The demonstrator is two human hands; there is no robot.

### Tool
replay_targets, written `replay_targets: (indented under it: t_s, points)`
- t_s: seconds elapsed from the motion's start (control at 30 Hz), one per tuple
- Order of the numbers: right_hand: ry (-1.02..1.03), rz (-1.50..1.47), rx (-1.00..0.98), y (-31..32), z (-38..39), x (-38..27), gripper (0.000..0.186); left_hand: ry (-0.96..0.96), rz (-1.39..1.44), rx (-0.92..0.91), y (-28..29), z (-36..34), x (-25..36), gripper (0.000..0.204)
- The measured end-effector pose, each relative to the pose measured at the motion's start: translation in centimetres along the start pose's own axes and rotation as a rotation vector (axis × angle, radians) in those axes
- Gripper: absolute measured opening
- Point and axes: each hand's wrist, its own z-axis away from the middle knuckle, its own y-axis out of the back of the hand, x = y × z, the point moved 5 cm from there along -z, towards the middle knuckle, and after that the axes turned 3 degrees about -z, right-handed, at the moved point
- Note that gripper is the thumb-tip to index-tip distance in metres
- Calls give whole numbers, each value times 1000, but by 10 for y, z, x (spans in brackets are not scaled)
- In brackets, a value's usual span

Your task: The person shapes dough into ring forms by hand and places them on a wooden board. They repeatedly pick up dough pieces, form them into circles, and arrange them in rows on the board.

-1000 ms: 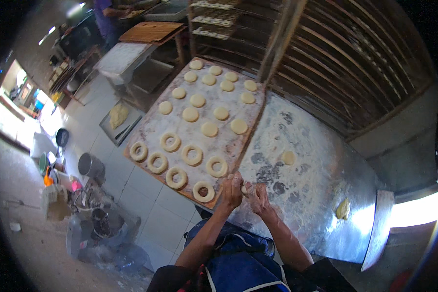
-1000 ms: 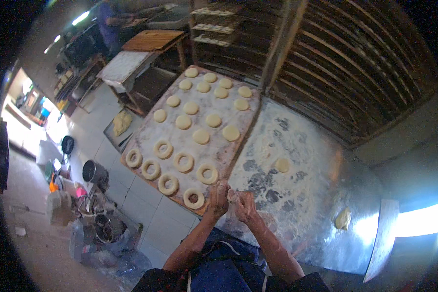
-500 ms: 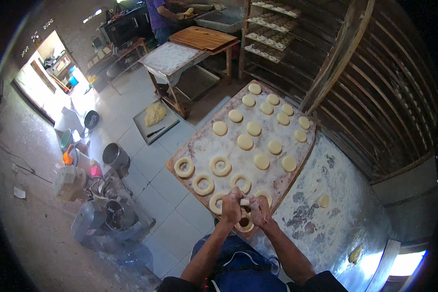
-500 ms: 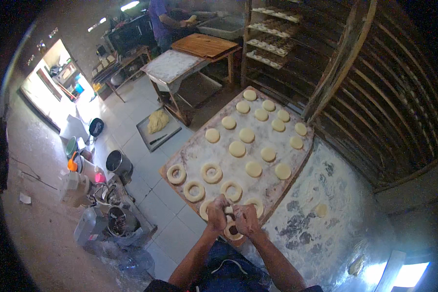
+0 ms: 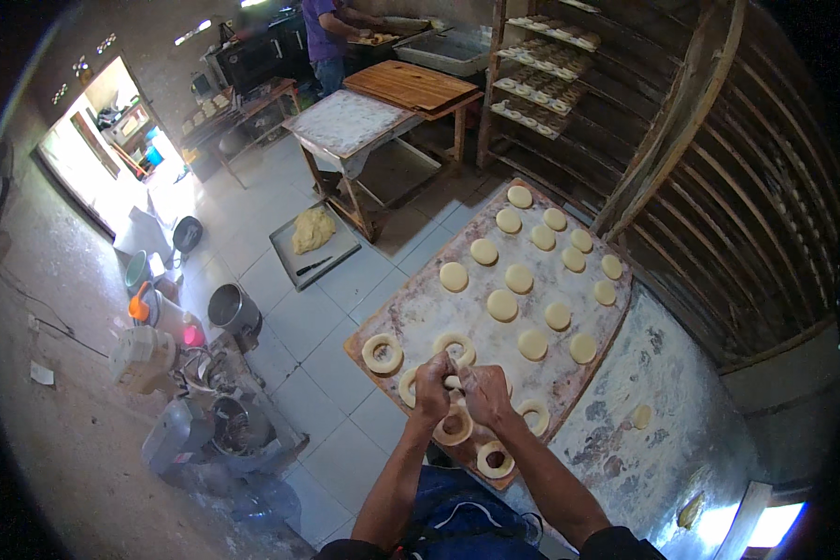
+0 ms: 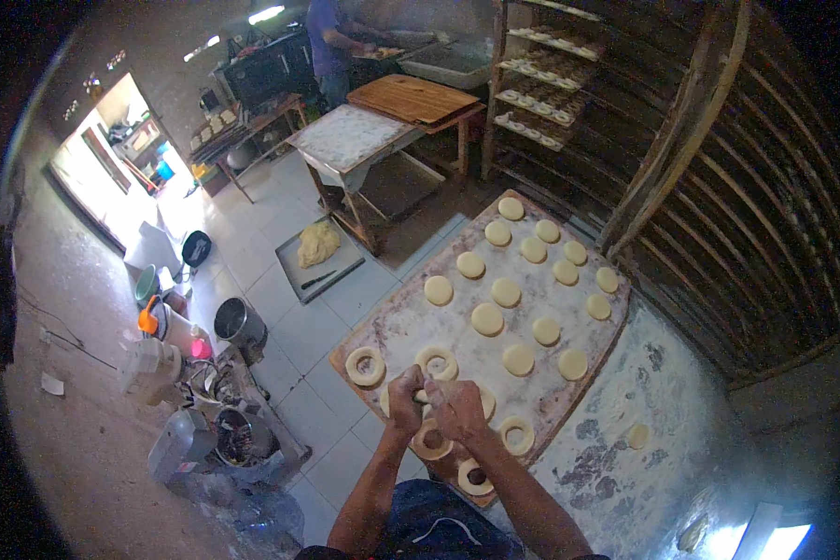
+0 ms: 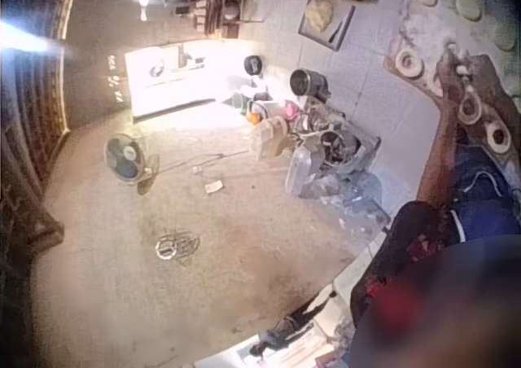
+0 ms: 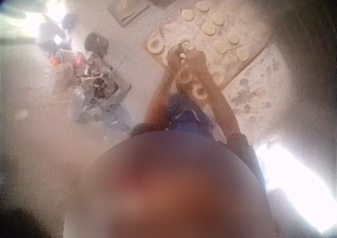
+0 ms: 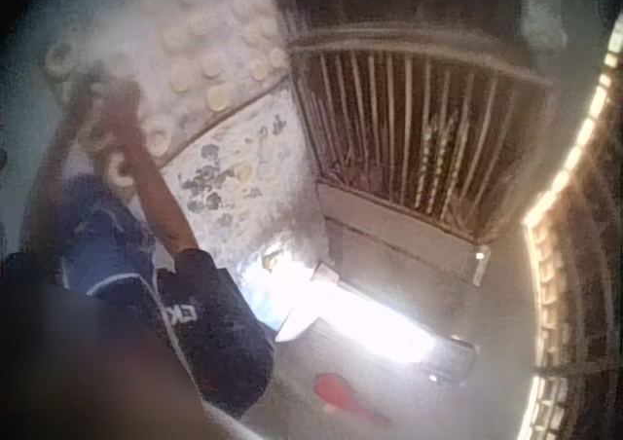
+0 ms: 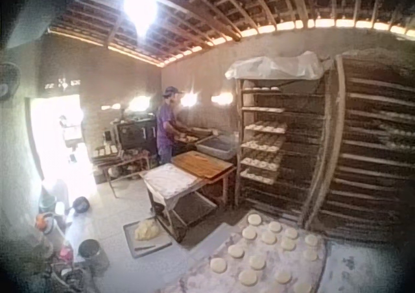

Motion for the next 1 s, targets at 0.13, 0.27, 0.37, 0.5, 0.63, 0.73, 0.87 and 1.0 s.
replay_targets:
  t_s: [0.13,0.27,0.37,0.5,0.63,0.73,0.87,1.0]
  points:
    - [71,-157,-1,-8,-47,2,32,-48,-481,125,54,-40,-19,31]
    - [-224,113,-44,-12,-103,25,38,121,-625,411,97,-97,-34,26]
    - [-329,506,-23,-14,-113,36,72,172,-1192,343,104,-124,-29,23]
    - [-267,366,141,32,-63,58,65,-191,-1425,116,103,-130,-8,28]
    - [-343,832,261,91,-7,88,53,-160,-1156,-15,107,-128,0,28]
    - [-208,1033,281,100,14,97,45,-32,-1144,-81,99,-130,0,28]
    - [-300,943,233,107,12,112,46,-8,-1242,-32,89,-135,1,26]
    - [-477,633,163,121,-2,114,42,-600,-1336,24,52,-155,-9,28]
